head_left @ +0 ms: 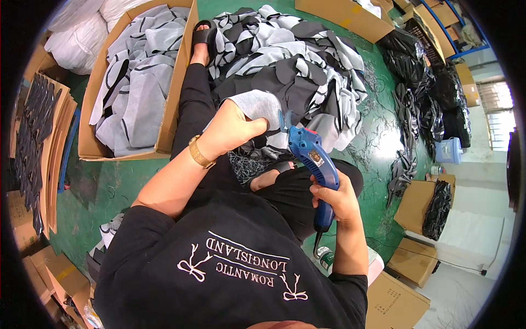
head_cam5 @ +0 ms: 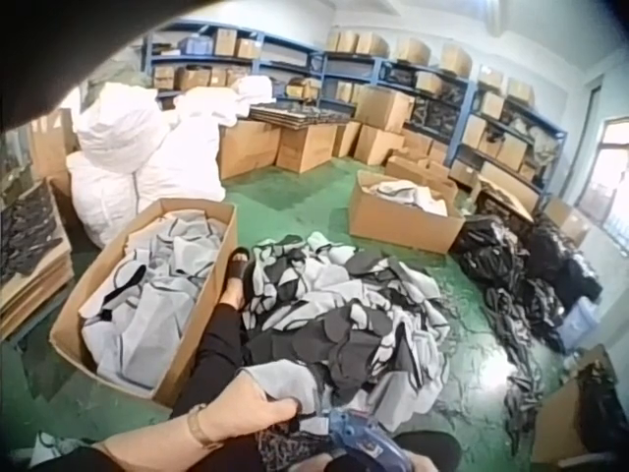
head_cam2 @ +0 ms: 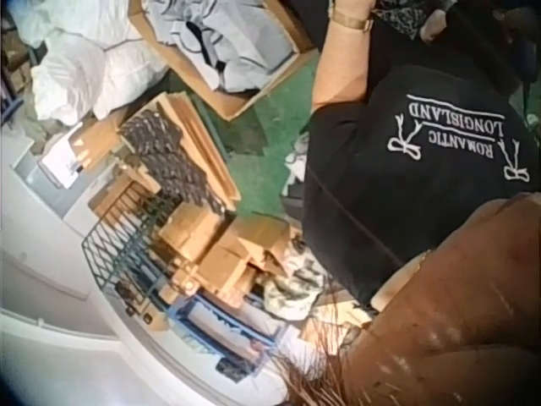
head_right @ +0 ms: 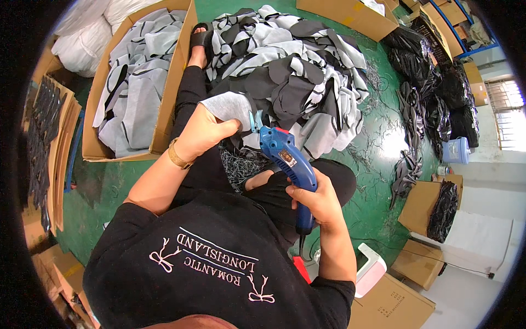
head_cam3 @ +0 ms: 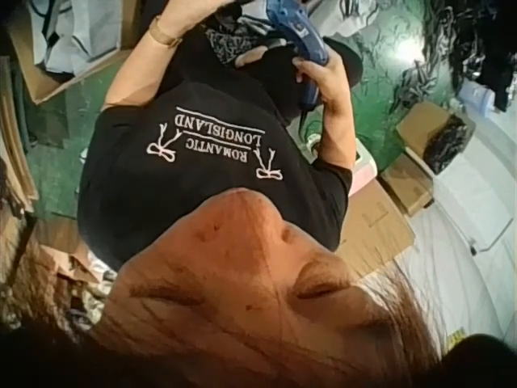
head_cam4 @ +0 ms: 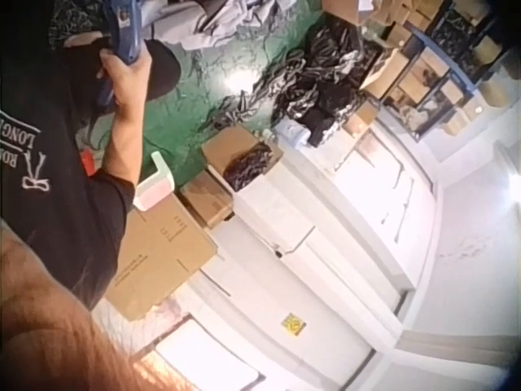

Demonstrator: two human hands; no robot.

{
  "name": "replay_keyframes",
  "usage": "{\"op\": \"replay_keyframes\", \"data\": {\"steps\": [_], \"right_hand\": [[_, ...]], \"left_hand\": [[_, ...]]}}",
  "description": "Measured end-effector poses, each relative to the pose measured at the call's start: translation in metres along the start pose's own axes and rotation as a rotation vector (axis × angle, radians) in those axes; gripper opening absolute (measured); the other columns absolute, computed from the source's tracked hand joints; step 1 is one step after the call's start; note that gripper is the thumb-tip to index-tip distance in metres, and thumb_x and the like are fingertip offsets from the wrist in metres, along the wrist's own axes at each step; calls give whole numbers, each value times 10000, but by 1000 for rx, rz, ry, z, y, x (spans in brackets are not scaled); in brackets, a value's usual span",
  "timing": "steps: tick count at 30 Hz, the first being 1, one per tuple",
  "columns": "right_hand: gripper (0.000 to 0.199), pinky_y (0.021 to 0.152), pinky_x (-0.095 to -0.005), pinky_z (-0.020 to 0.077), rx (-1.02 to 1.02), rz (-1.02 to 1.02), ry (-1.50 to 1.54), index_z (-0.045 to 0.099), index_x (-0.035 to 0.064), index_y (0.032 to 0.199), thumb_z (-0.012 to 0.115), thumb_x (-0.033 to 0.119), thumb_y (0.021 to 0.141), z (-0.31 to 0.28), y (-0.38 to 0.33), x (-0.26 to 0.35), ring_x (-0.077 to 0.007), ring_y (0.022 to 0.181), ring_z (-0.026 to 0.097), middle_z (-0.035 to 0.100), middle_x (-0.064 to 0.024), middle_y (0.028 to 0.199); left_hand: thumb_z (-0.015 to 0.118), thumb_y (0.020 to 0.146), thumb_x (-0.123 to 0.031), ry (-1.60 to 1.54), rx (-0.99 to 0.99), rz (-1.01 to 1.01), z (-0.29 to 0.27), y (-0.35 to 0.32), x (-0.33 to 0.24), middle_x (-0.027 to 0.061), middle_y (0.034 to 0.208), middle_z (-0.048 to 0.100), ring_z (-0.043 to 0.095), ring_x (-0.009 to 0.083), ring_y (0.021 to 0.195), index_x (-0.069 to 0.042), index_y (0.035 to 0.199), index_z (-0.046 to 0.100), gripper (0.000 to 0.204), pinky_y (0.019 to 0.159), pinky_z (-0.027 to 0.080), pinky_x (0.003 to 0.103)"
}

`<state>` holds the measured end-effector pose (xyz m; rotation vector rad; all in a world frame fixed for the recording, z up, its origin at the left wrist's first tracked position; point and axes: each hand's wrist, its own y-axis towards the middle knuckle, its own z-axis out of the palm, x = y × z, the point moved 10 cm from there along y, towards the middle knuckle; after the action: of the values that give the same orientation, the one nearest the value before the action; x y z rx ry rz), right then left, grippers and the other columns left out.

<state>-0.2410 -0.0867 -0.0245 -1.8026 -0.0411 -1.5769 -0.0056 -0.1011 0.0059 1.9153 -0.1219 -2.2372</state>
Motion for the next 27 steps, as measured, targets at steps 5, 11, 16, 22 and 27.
{"op": "replay_keyframes", "data": {"steps": [5, 11, 16, 22, 27], "right_hand": [[306, 504, -285, 499, 11, 8, -28, 570, -47, 971, 680, 22, 694, 1, 0, 1, -146, 575, 577, 597, -75, 759], [293, 502, -288, 497, 6, -8, 23, 571, -48, 968, 676, 11, 701, 4, 4, 1, -147, 577, 572, 590, -75, 758], [275, 500, -293, 490, 6, -96, 134, 567, -46, 960, 685, 36, 725, 10, 22, 12, -152, 580, 563, 564, -58, 734], [299, 541, -262, 490, -110, -293, 121, 569, -21, 973, 727, 79, 739, 11, 45, 48, -128, 594, 569, 590, -53, 776], [397, 599, -243, 479, -230, -376, -209, 582, -12, 976, 797, 129, 673, 26, 61, 66, -83, 660, 566, 609, -29, 771]], "left_hand": [[527, 753, 33, 79, 73, -115, 1, -3, 12, -29, 860, 623, 560, 53, 800, -2, 936, 626, 211, 732, 466, 228], [513, 743, 33, 215, 148, 58, 10, -6, -7, -21, 836, 622, 559, 58, 770, 3, 920, 623, 210, 712, 466, 225], [515, 759, 41, 67, 174, -63, 15, -7, 11, -18, 876, 631, 572, 68, 790, 8, 955, 626, 228, 733, 470, 233], [546, 789, 43, -228, 173, -301, 27, -22, 32, -5, 964, 651, 597, 82, 843, 2, 1095, 620, 317, 764, 478, 243], [554, 818, 22, -318, 220, -345, 47, -38, 44, 14, 1069, 634, 594, 84, 951, -21, 1188, 561, 373, 819, 484, 260]]}}
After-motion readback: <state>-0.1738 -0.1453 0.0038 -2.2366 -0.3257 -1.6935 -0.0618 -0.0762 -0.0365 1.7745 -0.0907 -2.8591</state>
